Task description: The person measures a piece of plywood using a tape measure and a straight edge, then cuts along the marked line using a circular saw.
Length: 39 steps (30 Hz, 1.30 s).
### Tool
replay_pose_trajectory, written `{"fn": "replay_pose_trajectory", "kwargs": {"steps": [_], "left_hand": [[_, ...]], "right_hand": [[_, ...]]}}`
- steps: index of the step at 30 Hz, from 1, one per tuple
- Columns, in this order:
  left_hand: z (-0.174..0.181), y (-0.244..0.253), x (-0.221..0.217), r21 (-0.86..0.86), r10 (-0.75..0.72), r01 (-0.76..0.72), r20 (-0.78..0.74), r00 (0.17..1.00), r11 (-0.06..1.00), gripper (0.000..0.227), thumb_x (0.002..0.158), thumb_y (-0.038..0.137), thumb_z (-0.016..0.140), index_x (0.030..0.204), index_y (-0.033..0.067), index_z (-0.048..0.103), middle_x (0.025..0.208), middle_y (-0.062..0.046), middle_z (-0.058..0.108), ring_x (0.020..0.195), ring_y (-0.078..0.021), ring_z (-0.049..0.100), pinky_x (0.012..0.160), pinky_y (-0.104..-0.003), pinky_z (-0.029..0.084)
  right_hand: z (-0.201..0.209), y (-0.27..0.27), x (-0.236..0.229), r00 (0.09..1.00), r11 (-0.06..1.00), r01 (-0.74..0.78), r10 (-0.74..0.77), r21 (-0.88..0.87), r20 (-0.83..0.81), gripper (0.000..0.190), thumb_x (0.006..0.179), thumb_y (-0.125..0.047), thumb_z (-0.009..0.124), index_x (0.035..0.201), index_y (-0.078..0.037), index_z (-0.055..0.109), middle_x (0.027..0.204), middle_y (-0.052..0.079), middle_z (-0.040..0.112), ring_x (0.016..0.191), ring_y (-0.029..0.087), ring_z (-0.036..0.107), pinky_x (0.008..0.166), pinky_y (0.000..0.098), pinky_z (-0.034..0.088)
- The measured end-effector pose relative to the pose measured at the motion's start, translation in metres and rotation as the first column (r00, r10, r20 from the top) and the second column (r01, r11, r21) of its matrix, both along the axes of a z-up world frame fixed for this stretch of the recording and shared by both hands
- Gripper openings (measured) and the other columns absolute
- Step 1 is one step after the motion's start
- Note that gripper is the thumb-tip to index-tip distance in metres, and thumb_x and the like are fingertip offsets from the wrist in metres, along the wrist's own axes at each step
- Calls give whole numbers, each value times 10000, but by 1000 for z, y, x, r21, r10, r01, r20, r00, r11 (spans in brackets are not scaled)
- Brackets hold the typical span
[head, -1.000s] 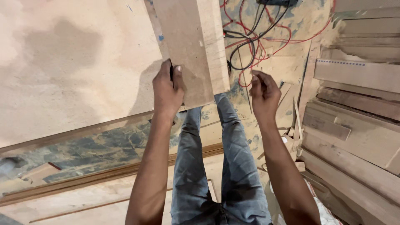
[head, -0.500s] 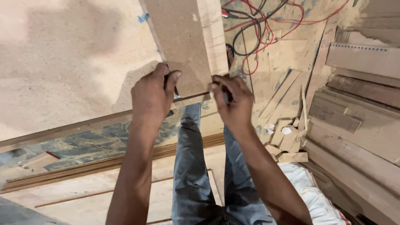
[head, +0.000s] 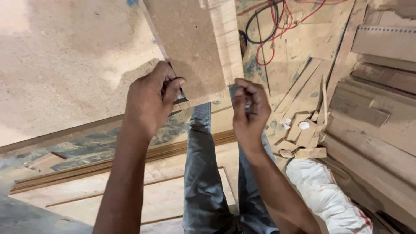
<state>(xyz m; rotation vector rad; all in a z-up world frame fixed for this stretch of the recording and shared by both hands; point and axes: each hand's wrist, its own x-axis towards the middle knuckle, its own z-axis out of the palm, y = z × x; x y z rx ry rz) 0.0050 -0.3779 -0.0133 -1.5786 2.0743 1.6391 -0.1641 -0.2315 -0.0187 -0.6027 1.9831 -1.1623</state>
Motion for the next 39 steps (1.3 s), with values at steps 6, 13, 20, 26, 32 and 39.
{"fn": "replay_pose_trajectory", "kwargs": {"steps": [6, 13, 20, 26, 32, 39], "left_hand": [[5, -5, -2, 113, 22, -27, 51, 998, 993, 218, 977, 209, 701, 992, 51, 551, 799, -127, 724, 688, -227, 749, 599, -373, 561], [-1, 6, -7, 32, 44, -46, 50, 998, 998, 218, 948, 235, 688, 1109, 114, 604, 903, -134, 741, 799, -319, 746, 661, -434, 577], [-16, 15, -8, 5, 18, -18, 61, 998, 1000, 270, 960, 253, 684, 1146, 91, 575, 885, -161, 736, 818, -349, 737, 661, -451, 576], [-24, 15, 3, -44, -1, 0, -37, 999, 999, 279, 944, 222, 703, 1135, 70, 569, 875, -147, 717, 756, -317, 724, 628, -423, 572], [-19, 15, 12, 71, 6, -2, -57, 998, 997, 250, 934, 181, 746, 1084, 78, 575, 875, -115, 731, 736, -225, 728, 634, -364, 580], [-3, 5, 7, -28, -10, 7, -99, 995, 1000, 263, 910, 176, 795, 1050, 67, 602, 846, -94, 724, 716, -205, 746, 608, -341, 584]], "right_hand": [[-4, -10, -8, 929, 971, -226, 239, 80, -284, 271, 1006, -132, 765, 1261, -71, 696, 1413, 152, 422, 1321, 246, 437, 1111, 372, 416], [-17, -14, -6, 924, 955, -294, 295, 39, -244, 337, 1001, -175, 711, 1317, -85, 633, 1565, 209, 446, 1564, 422, 308, 1263, 502, 293], [-23, -16, -11, 934, 958, -285, 285, 32, -215, 268, 994, -220, 665, 1211, -63, 676, 1433, 248, 516, 1373, 397, 457, 1110, 482, 388], [-26, -17, -10, 959, 967, -237, 217, -94, -182, 174, 1005, -177, 695, 1041, -12, 654, 1394, 211, 549, 1335, 328, 532, 1090, 449, 434], [-29, 5, 1, 993, 988, -107, 113, -111, 44, 178, 1028, -100, 700, 1130, 8, 604, 1510, 172, 441, 1346, 252, 535, 1022, 366, 525], [-29, 8, 8, 992, 987, -47, 64, -152, 105, 324, 1053, -52, 693, 1306, -6, 496, 1614, 159, 356, 1490, 254, 437, 1239, 395, 414]]}}
